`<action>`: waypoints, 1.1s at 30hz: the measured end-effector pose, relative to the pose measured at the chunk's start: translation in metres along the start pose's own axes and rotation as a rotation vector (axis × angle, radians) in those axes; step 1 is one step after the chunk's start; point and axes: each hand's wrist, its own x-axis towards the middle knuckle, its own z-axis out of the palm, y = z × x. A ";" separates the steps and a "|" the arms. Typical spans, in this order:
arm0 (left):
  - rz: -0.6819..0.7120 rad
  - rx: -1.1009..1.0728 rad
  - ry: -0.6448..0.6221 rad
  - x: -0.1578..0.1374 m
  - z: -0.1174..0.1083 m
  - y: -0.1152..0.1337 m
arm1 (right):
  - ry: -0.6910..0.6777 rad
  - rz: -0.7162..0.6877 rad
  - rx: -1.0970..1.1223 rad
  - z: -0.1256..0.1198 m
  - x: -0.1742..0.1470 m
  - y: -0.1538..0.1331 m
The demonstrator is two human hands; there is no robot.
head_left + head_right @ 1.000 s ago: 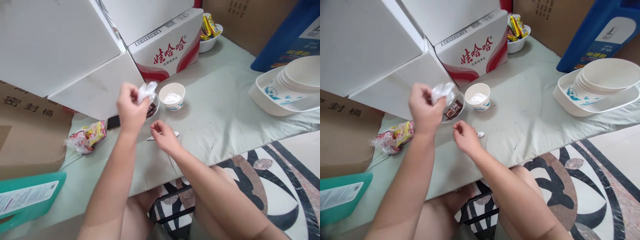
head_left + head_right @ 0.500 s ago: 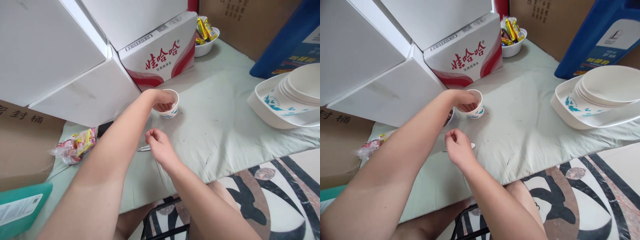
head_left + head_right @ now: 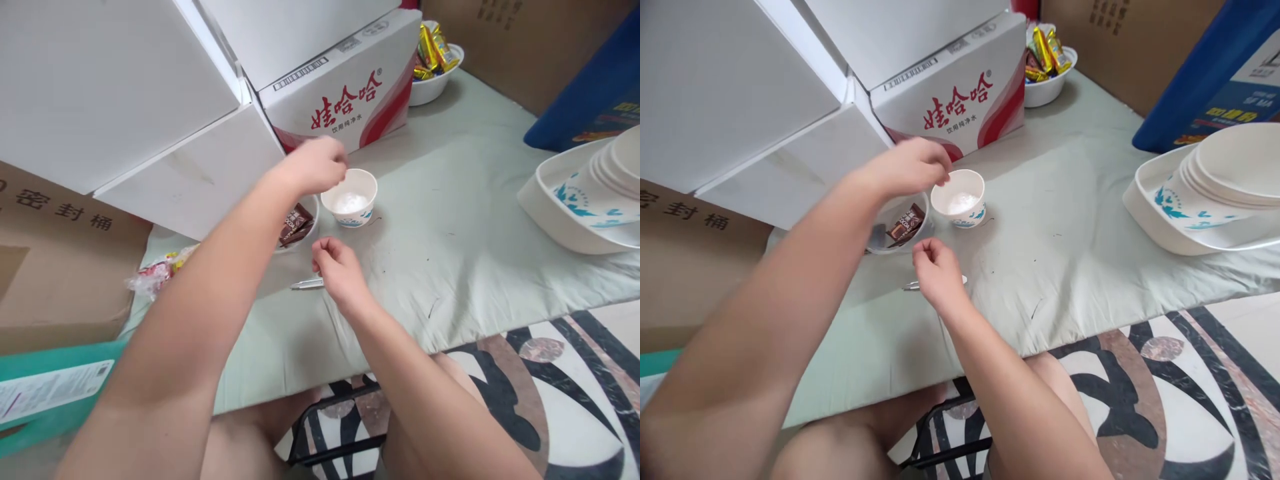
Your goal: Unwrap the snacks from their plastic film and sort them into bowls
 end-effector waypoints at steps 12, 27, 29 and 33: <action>-0.716 -0.750 0.627 -0.284 -0.047 -0.088 | 0.269 -0.546 -0.333 0.021 -0.023 0.035; -0.736 -1.190 0.709 -0.312 -0.121 -0.153 | -0.492 -0.857 -1.148 0.153 0.002 0.093; -0.743 -1.221 0.709 -0.313 -0.124 -0.155 | -0.629 -0.917 -1.215 0.200 0.035 0.098; -0.757 -1.251 0.712 -0.313 -0.131 -0.157 | -0.766 -0.852 -1.371 0.268 0.103 0.106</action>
